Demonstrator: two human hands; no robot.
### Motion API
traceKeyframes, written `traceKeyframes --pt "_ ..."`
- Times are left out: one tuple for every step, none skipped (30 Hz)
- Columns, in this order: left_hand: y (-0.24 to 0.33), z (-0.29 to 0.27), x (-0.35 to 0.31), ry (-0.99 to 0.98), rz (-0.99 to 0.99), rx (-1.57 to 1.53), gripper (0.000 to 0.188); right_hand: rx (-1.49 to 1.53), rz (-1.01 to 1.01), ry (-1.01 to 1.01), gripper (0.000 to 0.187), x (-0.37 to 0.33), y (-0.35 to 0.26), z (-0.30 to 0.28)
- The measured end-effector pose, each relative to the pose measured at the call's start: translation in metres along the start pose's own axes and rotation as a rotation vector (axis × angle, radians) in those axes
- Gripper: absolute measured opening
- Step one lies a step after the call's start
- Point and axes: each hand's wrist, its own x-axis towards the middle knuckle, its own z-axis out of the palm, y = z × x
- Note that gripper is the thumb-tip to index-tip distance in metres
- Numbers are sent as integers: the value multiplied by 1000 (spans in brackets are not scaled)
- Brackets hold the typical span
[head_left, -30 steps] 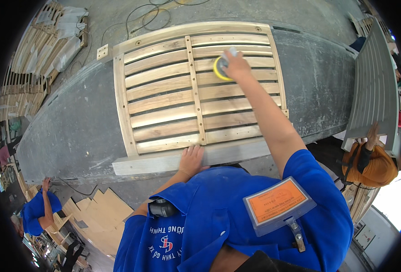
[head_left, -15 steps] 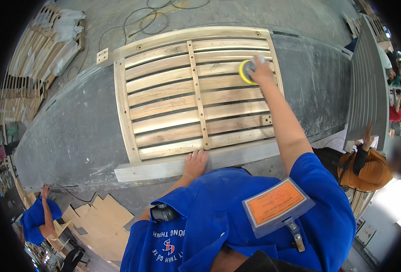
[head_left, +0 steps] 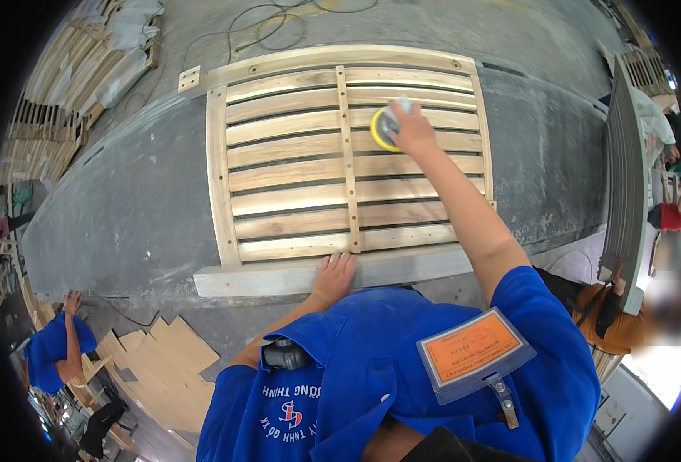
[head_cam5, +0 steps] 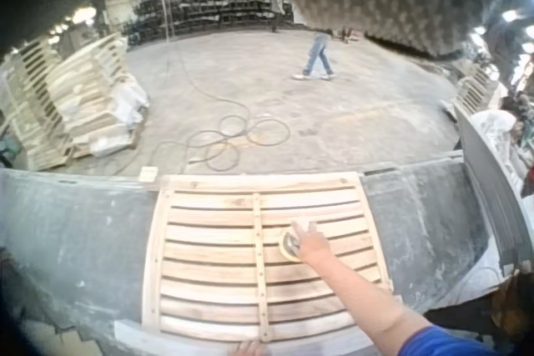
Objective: The person wipes a wooden slatted panel with a cloth, then uses a sanding disc to smooth the surface. They flip the panel and apply a white substance from a bottle to the edges and slats, spreading it with a cloth. The person handles multiple panels, repeating the wiping and application steps.
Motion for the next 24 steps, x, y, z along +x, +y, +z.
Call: traceKeyframes --pt "0 -1 -1 -7 4 4 80 0 -48 -16 65 1 -17 -3" --pt "-1 -1 -2 -33 -7 -15 81 -12 -87 -26 64 1 -31 -6" --pt "-1 -2 -2 -42 -4 2 81 2 -147 -48 64 1 -40 -9" --pt "-1 -1 -3 -67 -14 -3 81 -42 -167 -68 64 1 -46 -12" --pt "-1 -1 -3 -61 -21 -28 82 -81 -153 -57 64 1 -47 -16" --pt "0 0 -3 -90 -20 4 81 -81 -180 -57 65 2 -46 -18" --pt "0 1 -3 -87 -21 17 80 -113 -179 -54 66 3 -43 -19" --pt "0 2 -2 -88 -31 5 80 -89 -185 -9 67 4 -39 -19" --pt "-1 4 -2 -62 -19 30 79 -97 -161 29 68 6 -34 -19" --pt "-1 5 -3 -54 -13 30 78 -117 -107 23 69 9 -31 -17" --pt "-1 6 -3 -70 -15 13 77 -105 -104 61 70 13 -28 -15" --pt "-1 6 -3 -25 -2 24 77 -108 -79 67 70 17 -26 -14" --pt "-1 7 -3 -11 2 15 76 -93 -75 91 71 20 -26 -12" --pt "-2 7 -4 -22 -7 -18 76 -90 -119 79 69 24 -25 -11" --pt "-2 6 -5 1 7 13 75 -120 -149 65 68 28 -27 -10" --pt "-1 7 -4 7 4 17 75 -146 -189 57 67 31 -28 -10" --pt "-1 7 -5 21 2 -13 74 -164 -236 34 66 33 -31 -9" --pt "-1 7 -4 20 1 12 73 -160 -207 21 66 35 -33 -9" --pt "0 7 -4 30 2 8 72 -146 -186 -2 66 37 -35 -10" --pt "0 7 -4 33 -11 -17 71 -144 -158 -11 67 39 -38 -10" --pt "0 6 -3 62 6 9 71 -132 -158 -21 66 40 -39 -9" --pt "0 5 -3 78 12 11 70 -132 -145 -21 66 42 -42 -9" --pt "0 3 -3 63 4 -1 70 -136 -135 -12 65 43 -43 -8" --pt "1 2 -3 86 24 21 70 -134 -152 -52 66 46 -44 -8"
